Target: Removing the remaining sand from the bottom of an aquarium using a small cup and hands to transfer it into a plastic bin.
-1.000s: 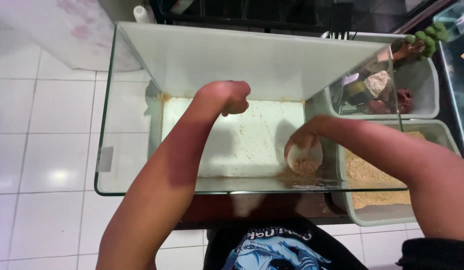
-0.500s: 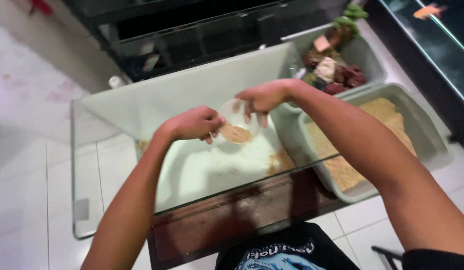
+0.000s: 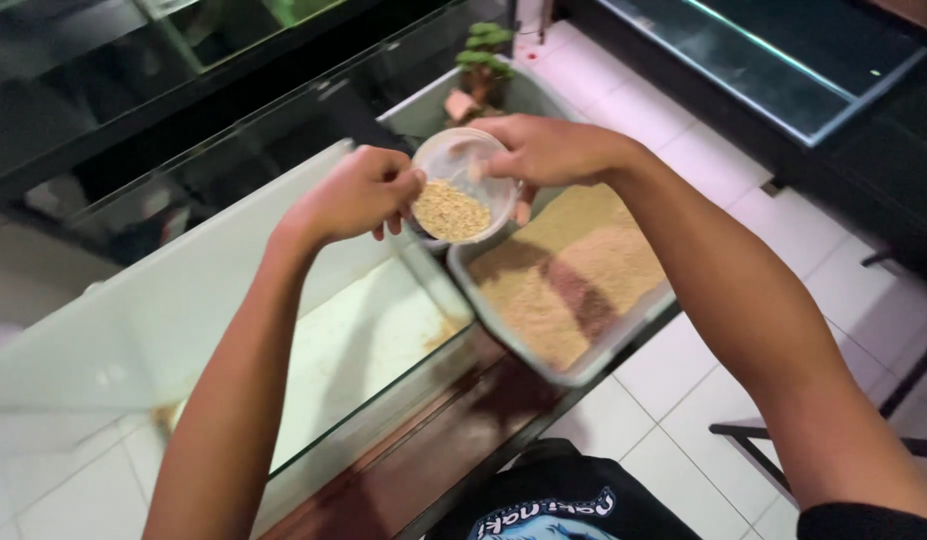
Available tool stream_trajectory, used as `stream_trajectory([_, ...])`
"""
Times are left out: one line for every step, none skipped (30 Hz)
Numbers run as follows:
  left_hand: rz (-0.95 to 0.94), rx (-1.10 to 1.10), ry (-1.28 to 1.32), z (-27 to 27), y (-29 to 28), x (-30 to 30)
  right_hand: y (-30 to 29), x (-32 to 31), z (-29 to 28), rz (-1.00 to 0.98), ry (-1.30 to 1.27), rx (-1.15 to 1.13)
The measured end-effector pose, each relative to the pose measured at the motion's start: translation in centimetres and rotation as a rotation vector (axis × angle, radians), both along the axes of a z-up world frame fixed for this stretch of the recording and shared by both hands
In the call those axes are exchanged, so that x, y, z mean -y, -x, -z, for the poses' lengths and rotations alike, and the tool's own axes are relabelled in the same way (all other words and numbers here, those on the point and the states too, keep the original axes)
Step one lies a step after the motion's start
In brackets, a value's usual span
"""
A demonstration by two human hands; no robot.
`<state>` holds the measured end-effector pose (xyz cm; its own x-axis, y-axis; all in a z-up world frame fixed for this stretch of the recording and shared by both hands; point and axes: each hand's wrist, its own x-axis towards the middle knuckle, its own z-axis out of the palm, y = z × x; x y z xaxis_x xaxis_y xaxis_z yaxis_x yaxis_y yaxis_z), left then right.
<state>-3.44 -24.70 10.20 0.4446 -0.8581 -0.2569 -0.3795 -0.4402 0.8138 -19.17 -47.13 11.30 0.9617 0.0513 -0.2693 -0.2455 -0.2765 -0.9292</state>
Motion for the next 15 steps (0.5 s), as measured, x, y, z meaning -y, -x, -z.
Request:
stream_trajectory([0.054,0.038,-0.026,0.5,0.6,2.4,1.6,1.6,0.5,0.028,0.029,0.014])
stream_trajectory([0.106,0.072,-0.053,1.2,1.2,4.6,3.1,3.0,1.1,0.054,0.056,0.024])
stream_trajectory([0.121,0.067,-0.054,2.1,1.6,6.9,4.7,4.0,1.9,0.069,0.055,0.019])
stream_trajectory([0.230,0.249,-0.161,3.2,2.0,9.0,6.1,4.9,2.9,0.083,0.224,0.008])
stream_trajectory([0.339,0.432,-0.266,4.3,2.4,11.1,7.6,5.7,3.9,0.095,0.393,-0.004])
stream_trajectory([0.352,0.431,-0.270,4.9,3.3,12.2,8.6,5.8,5.4,0.107,0.386,-0.008])
stream_trajectory([0.415,0.468,-0.394,5.5,4.2,13.3,9.6,5.9,6.8,0.095,0.532,-0.040])
stream_trajectory([0.474,0.504,-0.521,6.1,4.9,14.1,10.4,5.8,8.4,0.077,0.675,-0.072])
stream_trajectory([0.484,0.504,-0.528,7.4,5.2,14.9,10.9,5.5,9.3,0.084,0.666,-0.075])
stream_trajectory([0.467,0.506,-0.531,8.7,5.4,15.5,11.3,5.2,10.2,0.159,0.608,-0.127])
stream_trajectory([0.451,0.509,-0.533,9.9,5.6,15.9,11.7,4.7,10.9,0.234,0.549,-0.180])
stream_trajectory([0.453,0.508,-0.535,11.0,5.4,15.5,11.8,6.0,15.9,0.235,0.547,-0.181])
stream_trajectory([0.475,0.504,-0.600,12.1,5.2,15.1,11.9,7.1,20.9,0.134,0.928,-0.063])
stream_trajectory([0.491,0.496,-0.668,13.2,4.9,14.3,11.9,8.0,26.0,0.017,1.301,0.066])
stream_trajectory([0.488,0.491,-0.671,13.1,4.7,14.0,12.4,7.7,25.4,0.011,1.298,0.067])
